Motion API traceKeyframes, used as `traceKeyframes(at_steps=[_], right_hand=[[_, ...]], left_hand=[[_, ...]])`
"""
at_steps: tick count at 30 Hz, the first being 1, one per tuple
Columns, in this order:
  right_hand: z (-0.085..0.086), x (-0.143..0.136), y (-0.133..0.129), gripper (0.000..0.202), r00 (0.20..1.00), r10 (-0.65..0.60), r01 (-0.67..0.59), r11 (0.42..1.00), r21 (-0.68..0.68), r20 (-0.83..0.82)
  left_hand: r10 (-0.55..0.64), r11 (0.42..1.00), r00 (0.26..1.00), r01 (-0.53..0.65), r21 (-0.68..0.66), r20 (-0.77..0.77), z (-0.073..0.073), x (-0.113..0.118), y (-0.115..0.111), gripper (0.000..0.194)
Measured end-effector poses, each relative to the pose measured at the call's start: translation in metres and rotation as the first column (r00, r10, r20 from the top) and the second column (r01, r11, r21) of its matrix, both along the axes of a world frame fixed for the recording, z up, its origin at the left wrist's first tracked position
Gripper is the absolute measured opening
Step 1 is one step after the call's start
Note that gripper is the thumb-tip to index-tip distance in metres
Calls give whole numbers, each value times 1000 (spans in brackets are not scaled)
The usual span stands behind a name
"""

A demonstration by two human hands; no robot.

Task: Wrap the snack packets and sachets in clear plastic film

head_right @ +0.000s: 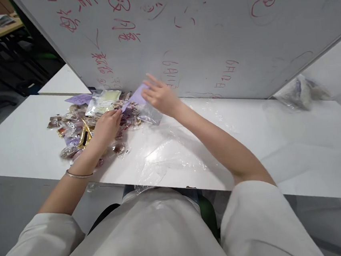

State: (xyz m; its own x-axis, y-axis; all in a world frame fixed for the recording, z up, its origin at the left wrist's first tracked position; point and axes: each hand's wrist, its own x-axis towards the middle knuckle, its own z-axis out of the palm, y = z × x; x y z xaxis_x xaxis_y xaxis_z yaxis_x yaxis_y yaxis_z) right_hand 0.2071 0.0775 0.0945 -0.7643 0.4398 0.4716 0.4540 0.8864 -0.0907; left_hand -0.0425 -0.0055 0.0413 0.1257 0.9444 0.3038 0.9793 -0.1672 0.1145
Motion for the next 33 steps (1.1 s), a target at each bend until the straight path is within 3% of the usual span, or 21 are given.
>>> traceKeyframes(at_steps=[2,4,6,8,10,11,12,14,16,19,21,22,24,26,27,30,33], right_hand=[[11,45,-33,44,961,-196,191,981,-41,-195],[8,86,-69,42,826,-447,380,892,-246,-343],[-10,117,-101,38,725,-594,341,750,-567,-350],[-36,134,-124,38,710,-662,214,527,-823,-240],[-62,139,-138,38,697,-710,190,322,-927,-104],[-71,139,-142,39,687,-726,234,264,-936,-32],[-78,138,-144,40,676,-736,317,243,-917,39],[-83,135,-145,43,653,-738,528,286,-799,167],[-80,134,-144,43,628,-734,682,359,-637,259],[-73,140,-147,33,590,-746,769,402,-497,310],[-70,149,-156,28,569,-774,796,434,-422,277],[-69,154,-163,27,582,-780,791,477,-385,230],[-70,165,-179,25,697,-707,699,634,-332,117],[-74,173,-195,21,850,-524,516,811,-276,48],[-77,176,-201,19,900,-432,430,870,-241,48],[-87,182,-210,24,943,-315,328,934,-141,108],[-97,187,-207,27,941,-305,323,937,-129,145]], left_hand=[[27,999,992,-31,27,122,6,-3,0,41],[42,996,972,-58,64,230,13,-4,0,41],[46,991,950,-82,103,308,21,-4,-1,39],[41,984,930,-102,149,364,32,0,-4,37],[24,971,914,-118,207,405,44,11,-13,35],[12,966,903,-122,230,430,50,19,-20,35],[-5,965,888,-117,236,460,54,29,-28,35],[-62,985,838,-36,169,542,57,56,-44,33],[-148,982,754,187,7,640,50,86,-55,33],[-240,831,637,525,-184,732,21,130,-53,30],[-284,782,687,570,-254,669,0,150,-45,28],[-313,795,748,544,-270,586,-8,157,-41,26],[-365,864,866,452,-223,342,-14,163,-39,23],[-394,908,912,405,-102,116,-11,162,-50,23],[-429,900,902,431,-66,48,-7,159,-59,22],[-599,796,801,593,-121,-9,-1,144,-95,28],[-598,788,799,573,-226,-59,-9,125,-120,24]])
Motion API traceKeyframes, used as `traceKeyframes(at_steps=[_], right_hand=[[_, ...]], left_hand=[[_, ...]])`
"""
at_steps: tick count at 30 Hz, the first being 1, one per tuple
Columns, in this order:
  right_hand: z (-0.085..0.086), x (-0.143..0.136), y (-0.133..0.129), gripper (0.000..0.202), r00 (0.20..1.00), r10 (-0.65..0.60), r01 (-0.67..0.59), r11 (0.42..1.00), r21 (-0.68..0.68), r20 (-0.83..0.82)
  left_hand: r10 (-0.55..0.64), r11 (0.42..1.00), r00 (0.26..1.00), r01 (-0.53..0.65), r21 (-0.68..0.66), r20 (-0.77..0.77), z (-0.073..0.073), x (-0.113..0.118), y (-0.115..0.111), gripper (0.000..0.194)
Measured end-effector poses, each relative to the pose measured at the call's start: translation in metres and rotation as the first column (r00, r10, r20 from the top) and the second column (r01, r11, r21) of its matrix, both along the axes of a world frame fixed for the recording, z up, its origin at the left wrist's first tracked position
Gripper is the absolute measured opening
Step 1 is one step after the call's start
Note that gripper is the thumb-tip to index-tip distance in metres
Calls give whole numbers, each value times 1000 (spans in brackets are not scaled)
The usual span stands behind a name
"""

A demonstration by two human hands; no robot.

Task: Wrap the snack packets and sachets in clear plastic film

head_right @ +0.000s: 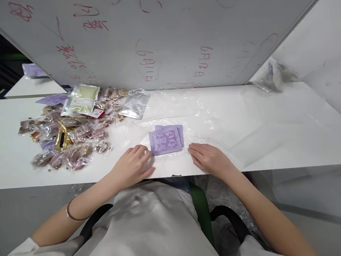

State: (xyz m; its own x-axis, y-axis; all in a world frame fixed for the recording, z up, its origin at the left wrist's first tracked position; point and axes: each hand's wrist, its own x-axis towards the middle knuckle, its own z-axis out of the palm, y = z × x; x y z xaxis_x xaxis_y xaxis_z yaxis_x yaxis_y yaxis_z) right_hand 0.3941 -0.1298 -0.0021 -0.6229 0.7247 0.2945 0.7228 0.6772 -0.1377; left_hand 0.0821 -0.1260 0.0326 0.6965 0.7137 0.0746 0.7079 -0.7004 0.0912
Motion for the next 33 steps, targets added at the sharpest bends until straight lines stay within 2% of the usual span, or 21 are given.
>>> traceKeyframes(at_steps=[1,3,4,6,9,12,14,15,17,19,20,22,24,26,28,30,31,33], right_hand=[[-2,2,2,27,1000,0,0,1000,-2,7],[-4,5,5,26,1000,-17,17,1000,6,25],[-5,7,6,26,999,-37,37,999,11,31],[-4,11,8,24,994,-105,105,994,3,17],[-1,15,12,18,960,-263,250,960,-128,-98],[1,15,19,13,872,-437,353,873,-338,-218],[3,10,26,13,824,-526,405,807,-430,-211],[4,7,30,13,809,-563,443,772,-455,-167],[5,0,37,13,784,-621,547,702,-456,-15],[5,-5,41,13,747,-652,646,664,-377,130],[5,-6,43,15,734,-659,674,673,-304,167],[7,-4,41,18,748,-648,662,743,-95,144],[10,2,34,19,822,-566,555,821,135,61],[14,8,23,17,929,-371,358,899,253,6],[15,11,11,20,990,-138,138,972,193,-11],[10,13,5,31,1000,-12,14,998,61,-23],[6,14,4,37,1000,-6,6,1000,9,-25],[-4,17,9,41,999,-43,43,999,-17,-27]], left_hand=[[28,1000,999,-28,-12,-20,-4,-7,-4,19],[60,996,998,-61,-60,-13,-8,-24,-4,34],[75,992,997,-74,-101,10,-8,-33,-2,41],[123,967,990,-104,-232,69,-3,-50,4,44],[251,860,951,-133,-492,182,9,-68,17,31],[460,735,841,-181,-654,284,13,-70,27,33],[591,695,750,-288,-659,296,8,-63,31,39],[630,694,723,-359,-624,284,4,-60,32,39],[648,718,732,-494,-490,212,-4,-53,34,34],[623,751,779,-572,-329,68,-9,-48,34,31],[607,767,794,-589,-256,-9,-11,-47,35,30],[578,803,811,-585,-115,-93,-12,-44,34,31],[552,834,832,-549,57,-54,-10,-41,31,33],[432,878,900,-433,205,55,-8,-37,26,37],[179,952,977,-202,231,117,-8,-32,21,35],[-44,989,991,26,147,125,-12,-28,18,34],[-92,993,988,82,88,120,-14,-27,18,37],[-64,998,990,65,0,125,-21,-28,22,37]])
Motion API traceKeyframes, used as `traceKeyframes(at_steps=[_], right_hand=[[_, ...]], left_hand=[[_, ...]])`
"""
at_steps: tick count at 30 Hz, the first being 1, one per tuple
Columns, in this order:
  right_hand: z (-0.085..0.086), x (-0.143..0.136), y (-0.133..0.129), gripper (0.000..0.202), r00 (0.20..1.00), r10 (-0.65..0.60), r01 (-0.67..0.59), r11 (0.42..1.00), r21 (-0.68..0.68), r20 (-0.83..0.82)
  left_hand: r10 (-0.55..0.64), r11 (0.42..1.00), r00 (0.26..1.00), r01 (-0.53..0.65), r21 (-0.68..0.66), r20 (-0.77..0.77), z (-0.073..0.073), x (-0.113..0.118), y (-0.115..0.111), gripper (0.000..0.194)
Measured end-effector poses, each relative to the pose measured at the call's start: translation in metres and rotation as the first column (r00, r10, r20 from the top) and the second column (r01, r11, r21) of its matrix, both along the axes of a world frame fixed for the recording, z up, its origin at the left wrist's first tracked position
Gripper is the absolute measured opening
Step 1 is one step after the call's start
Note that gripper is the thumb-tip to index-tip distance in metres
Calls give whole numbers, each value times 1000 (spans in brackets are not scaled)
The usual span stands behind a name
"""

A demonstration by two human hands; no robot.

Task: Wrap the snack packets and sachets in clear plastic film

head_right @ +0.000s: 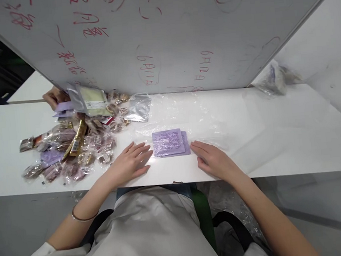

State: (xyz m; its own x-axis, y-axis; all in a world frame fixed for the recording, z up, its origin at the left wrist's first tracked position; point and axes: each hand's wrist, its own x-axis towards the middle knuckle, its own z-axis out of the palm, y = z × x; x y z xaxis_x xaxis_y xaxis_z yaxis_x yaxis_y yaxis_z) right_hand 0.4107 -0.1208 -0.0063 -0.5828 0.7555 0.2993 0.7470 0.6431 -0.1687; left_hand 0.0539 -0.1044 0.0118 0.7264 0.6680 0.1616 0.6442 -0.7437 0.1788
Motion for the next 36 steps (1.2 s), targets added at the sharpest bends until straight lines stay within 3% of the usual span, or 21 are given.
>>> traceKeyframes(at_steps=[4,7,10,13,17,21,28,33,36], right_hand=[[-11,10,17,35,1000,0,0,998,61,1],[-11,14,25,29,1000,-4,5,996,93,-7],[-8,9,28,26,996,-60,65,995,72,-61],[-6,-3,32,26,976,-195,195,981,-9,-94],[2,-23,37,21,922,-378,360,917,-170,-85],[20,-31,42,21,885,-457,389,830,-400,-90],[46,-32,64,24,872,-484,406,800,-441,-76],[51,-34,83,28,876,-482,395,740,-545,-19],[45,-36,94,28,878,-473,427,699,-573,77]], left_hand=[[92,990,991,-80,-117,101,-10,-11,10,38],[168,968,967,-126,-216,189,-8,-17,14,37],[326,897,915,-219,-385,238,1,-17,16,33],[442,823,842,-244,-513,309,10,-16,20,28],[493,828,770,-272,-491,404,14,-15,28,23],[542,819,717,-334,-467,438,13,-13,33,21],[677,727,611,-464,-507,411,23,-7,39,20],[703,699,664,-577,-423,255,35,-2,43,22],[711,687,698,-659,-308,92,35,3,47,26]])
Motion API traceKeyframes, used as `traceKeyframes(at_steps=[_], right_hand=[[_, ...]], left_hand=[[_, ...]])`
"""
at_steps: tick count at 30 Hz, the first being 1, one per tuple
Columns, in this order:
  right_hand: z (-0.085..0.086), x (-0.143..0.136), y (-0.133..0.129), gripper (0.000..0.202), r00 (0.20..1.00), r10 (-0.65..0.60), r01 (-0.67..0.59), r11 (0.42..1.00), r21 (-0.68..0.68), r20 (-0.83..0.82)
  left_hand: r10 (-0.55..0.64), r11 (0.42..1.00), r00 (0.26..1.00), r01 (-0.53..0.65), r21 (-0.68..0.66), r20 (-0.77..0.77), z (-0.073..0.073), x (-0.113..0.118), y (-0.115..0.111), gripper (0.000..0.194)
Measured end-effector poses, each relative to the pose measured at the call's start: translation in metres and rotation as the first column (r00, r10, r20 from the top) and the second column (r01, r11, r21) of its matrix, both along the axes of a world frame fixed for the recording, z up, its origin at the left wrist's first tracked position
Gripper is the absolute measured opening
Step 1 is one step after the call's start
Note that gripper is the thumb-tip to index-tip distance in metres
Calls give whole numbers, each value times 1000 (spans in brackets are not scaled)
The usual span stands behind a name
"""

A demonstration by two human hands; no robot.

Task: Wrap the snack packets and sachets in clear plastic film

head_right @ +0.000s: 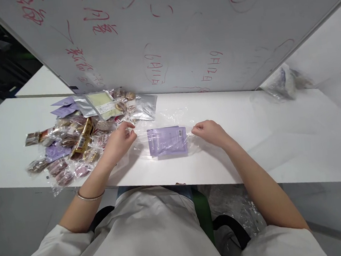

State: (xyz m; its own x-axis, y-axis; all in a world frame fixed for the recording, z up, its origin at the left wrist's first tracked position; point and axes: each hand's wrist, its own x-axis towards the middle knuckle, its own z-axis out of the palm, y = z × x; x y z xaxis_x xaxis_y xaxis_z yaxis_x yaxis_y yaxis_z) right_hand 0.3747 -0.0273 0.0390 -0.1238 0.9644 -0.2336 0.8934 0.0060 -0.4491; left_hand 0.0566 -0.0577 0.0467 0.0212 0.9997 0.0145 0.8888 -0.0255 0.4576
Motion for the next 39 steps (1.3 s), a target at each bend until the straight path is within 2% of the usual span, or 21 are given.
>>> traceKeyframes(at_steps=[2,4,5,7,8,10,12,13,14,17,21,24,27,29,32,33,35,37,38,39], right_hand=[[-8,-3,2,27,989,33,-36,999,20,145],[-17,-5,-2,23,955,77,-128,978,165,288],[-21,-5,-6,19,940,86,-182,944,274,329],[-24,0,-20,18,940,101,-262,828,496,327],[-24,4,-28,21,943,153,-302,769,563,297],[-23,14,-45,34,911,341,-411,713,568,232],[-26,24,-57,49,842,503,-529,694,489,197],[-29,29,-60,53,824,532,-556,692,460,195],[-33,33,-62,53,826,527,-555,697,454,200],[-45,43,-57,37,883,432,-462,726,509,185],[-43,41,-43,27,968,204,-248,835,491,143],[-36,25,-35,20,968,28,-114,935,337,250],[-38,12,-30,18,920,-73,-32,965,259,385],[-41,12,-30,25,904,-127,-22,940,341,409],[-37,20,-34,34,915,-147,-95,827,554,377],[-34,22,-38,37,929,-97,-150,783,604,357],[-25,21,-50,43,944,103,-289,717,635,313],[-20,15,-68,40,925,287,-380,680,627,249],[-19,11,-78,33,923,318,-381,683,623,216],[-20,8,-88,24,938,288,-343,707,618,191]], left_hand=[[-68,998,985,64,-30,-157,-5,2,2,29],[-180,983,940,180,-27,-290,-11,3,2,30],[-219,972,914,236,8,-340,-12,3,0,30],[-259,934,888,330,136,-379,-13,0,-6,30],[-305,903,881,388,186,-361,-12,-2,-9,31],[-488,822,830,541,177,-269,-11,-8,-17,40],[-664,727,729,681,85,-166,-12,-14,-22,53],[-707,697,695,716,39,-132,-14,-16,-22,54],[-716,693,689,721,7,-112,-16,-18,-22,50],[-651,759,756,651,-23,-62,-18,-22,-15,39],[-508,859,861,508,-66,14,-10,-21,-5,33],[-433,900,892,421,-110,-127,-9,-12,-1,30],[-447,894,838,424,-143,-312,-20,-1,0,28],[-456,888,809,443,-124,-371,-29,4,-1,28],[-377,904,816,427,16,-438,-34,9,-7,32],[-330,905,830,414,99,-450,-33,10,-10,34],[-279,870,860,414,266,-427,-28,11,-21,36],[-376,802,853,495,334,-361,-24,14,-36,32],[-459,766,826,554,326,-326,-23,16,-44,28],[-534,730,792,609,310,-296,-23,19,-50,26]])
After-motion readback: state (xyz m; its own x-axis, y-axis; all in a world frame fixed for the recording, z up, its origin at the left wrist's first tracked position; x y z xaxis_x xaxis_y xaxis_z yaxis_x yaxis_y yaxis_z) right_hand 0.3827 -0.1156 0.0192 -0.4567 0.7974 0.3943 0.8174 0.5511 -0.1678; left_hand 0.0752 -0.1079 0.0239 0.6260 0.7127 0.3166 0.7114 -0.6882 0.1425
